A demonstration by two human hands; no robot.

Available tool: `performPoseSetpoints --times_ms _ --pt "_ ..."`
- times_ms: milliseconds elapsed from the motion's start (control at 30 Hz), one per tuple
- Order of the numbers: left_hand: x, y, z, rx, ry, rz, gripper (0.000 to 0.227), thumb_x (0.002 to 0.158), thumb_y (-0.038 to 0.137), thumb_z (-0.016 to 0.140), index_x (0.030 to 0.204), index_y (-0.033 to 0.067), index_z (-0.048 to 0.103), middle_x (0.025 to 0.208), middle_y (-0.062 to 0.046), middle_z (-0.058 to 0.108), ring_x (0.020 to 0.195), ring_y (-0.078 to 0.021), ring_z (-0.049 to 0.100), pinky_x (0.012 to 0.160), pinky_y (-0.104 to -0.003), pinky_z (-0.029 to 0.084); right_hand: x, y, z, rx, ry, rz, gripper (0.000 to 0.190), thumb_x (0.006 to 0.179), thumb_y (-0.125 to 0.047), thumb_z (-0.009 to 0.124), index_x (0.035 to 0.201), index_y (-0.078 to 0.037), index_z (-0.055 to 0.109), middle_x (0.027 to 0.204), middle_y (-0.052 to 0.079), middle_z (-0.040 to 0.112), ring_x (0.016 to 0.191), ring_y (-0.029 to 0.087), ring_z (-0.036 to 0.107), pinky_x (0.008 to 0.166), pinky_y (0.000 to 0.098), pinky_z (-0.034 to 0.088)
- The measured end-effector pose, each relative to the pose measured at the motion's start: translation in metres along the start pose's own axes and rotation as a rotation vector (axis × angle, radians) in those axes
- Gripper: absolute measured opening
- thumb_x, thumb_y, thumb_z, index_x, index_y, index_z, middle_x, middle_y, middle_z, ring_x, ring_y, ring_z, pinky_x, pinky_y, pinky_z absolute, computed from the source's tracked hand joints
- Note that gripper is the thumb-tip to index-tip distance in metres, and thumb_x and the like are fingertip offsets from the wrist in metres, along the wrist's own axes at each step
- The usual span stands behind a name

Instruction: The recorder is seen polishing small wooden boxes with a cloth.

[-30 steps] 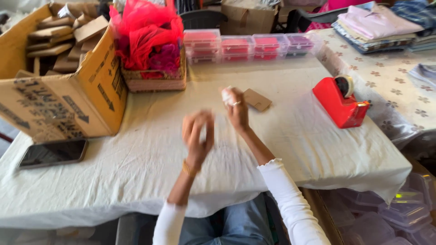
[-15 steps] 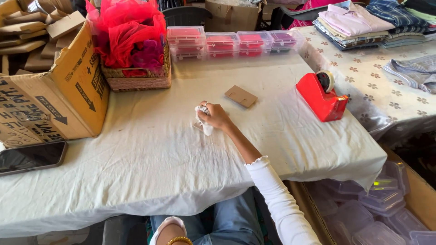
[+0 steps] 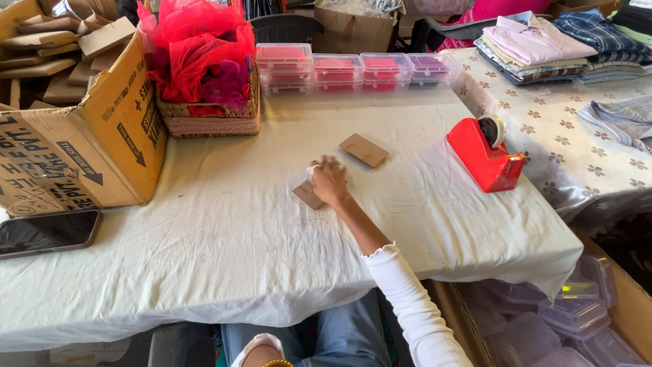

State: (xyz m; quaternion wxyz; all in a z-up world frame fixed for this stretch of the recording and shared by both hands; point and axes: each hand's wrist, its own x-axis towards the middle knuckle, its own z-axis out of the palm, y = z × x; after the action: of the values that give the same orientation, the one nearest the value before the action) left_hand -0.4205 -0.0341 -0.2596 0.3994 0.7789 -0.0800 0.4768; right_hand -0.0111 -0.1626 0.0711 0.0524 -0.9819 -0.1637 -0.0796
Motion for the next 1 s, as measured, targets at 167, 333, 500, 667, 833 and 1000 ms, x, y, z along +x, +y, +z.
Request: performPoseSetpoints --times_ms 167,333,500,667,833,1000 --pt "0.074 -0.019 0.026 -0.044 -0.064 -0.055 0.019 0.096 0.023 0.058 0.106 0.011 0.07 0.1 -0.007 0.072 0.093 -0.0253 0.069 0.074 -0.039 0.052 -0.013 0.0 -0.009 0.163 -0.16 0.171 0.068 0.103 -0.049 0.051 0.153 -0.005 0.037 0.154 0.035 0.034 0.144 0.055 0.034 0.106 0.0734 0.04" --pt "0.259 0.0 0.048 -0.089 -0.114 -0.11 0.02 0.098 0.026 0.058 0.107 0.0132 0.071 0.101 -0.005 0.073 0.095 -0.023 0.07 0.073 -0.037 0.051 -0.015 -0.01 -0.024 0.121 -0.332 0.13 0.126 0.072 -0.09 0.062 0.159 -0.01 0.019 0.163 0.031 0.014 0.148 0.053 0.02 0.109 0.0752 0.03" --pt "0.543 0.14 0.083 -0.403 0.009 0.013 0.053 0.105 0.044 0.053 0.14 0.0047 0.056 0.152 -0.02 0.047 0.142 -0.0315 0.047 0.111 -0.046 0.047 -0.01 0.0 -0.023 0.308 -0.186 0.152 0.134 0.045 -0.066 0.087 0.155 -0.011 0.031 0.156 0.02 0.042 0.14 0.045 0.043 0.106 0.0693 0.041" --pt "0.49 -0.052 0.194 -0.472 -0.25 -0.521 0.081 0.101 0.068 0.046 0.151 0.0043 0.04 0.156 -0.02 0.038 0.147 -0.0344 0.036 0.12 -0.053 0.032 0.001 0.011 -0.013 0.475 0.273 0.078 0.124 0.057 -0.062 0.089 0.152 -0.008 0.031 0.151 0.026 0.039 0.141 0.046 0.036 0.108 0.064 0.035" --pt "0.479 -0.044 0.18 -1.355 -0.414 -1.074 0.097 0.093 0.081 0.035 0.155 0.0069 0.036 0.154 -0.024 0.043 0.142 -0.0391 0.049 0.118 -0.055 0.04 -0.017 -0.029 0.0 0.711 0.548 -0.426 0.099 0.082 -0.051 0.077 0.157 -0.005 0.032 0.155 0.027 0.038 0.146 0.044 0.037 0.125 0.0574 0.032" --pt "0.49 -0.042 0.179 -1.713 -0.386 -0.953 0.109 0.084 0.09 0.029 0.152 0.0058 0.041 0.148 -0.017 0.048 0.13 -0.037 0.048 0.106 -0.062 0.042 -0.055 -0.078 -0.032 0.689 0.377 -0.647 0.067 0.106 -0.037 0.054 0.161 -0.004 0.036 0.17 0.028 0.025 0.157 0.047 0.021 0.125 0.0604 0.017"
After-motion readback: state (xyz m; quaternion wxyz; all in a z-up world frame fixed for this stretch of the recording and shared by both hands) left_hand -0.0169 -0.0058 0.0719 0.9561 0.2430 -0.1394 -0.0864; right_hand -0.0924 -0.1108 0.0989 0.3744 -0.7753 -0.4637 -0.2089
